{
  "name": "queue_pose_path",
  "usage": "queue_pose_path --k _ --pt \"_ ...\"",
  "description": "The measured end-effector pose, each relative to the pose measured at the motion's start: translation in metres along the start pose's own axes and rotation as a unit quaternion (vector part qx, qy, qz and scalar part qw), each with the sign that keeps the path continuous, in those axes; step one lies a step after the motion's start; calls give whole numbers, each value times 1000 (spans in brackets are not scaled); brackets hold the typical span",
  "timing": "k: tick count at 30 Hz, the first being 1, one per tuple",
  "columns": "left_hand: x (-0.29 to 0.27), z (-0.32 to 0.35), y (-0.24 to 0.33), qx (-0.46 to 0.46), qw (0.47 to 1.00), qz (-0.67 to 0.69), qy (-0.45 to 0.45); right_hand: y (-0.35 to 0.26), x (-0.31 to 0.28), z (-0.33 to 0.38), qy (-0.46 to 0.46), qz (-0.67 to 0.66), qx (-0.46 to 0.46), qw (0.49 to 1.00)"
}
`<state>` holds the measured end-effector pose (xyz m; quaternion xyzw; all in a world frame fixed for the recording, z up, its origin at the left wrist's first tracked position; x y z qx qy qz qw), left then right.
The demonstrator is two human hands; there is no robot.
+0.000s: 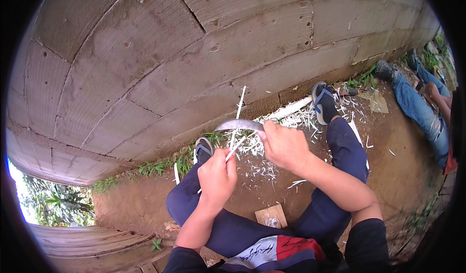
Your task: The person sits on the ground and uses a curved knife to shave thin strips from a long, thin stick. They hold the stick in one hand and the knife in the other, repeatedly scraping the surface to create wood shavings that accumulate on the ground.
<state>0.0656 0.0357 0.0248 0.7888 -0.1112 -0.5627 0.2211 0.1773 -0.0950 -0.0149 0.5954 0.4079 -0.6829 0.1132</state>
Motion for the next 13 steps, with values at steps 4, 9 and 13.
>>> queue_pose_path --k 4,9,13 --pt "7 6 -4 -14 999 -40 -33 41 -15 -24 17 4 101 995" --pt "8 2 4 6 996 -80 -24 26 3 -14 -66 -36 104 992" --pt "7 3 6 -2 995 -101 -21 36 -8 -20 -104 -37 146 983"
Point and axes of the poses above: each hand's wrist, its own z-axis away from the middle knuckle, its own x-axis out of the palm, y = z × x, the point moved 9 cm from there along -z, towards the middle knuckle, and after that the axes turned 9 degrees about -y, right-handed, at the moved point
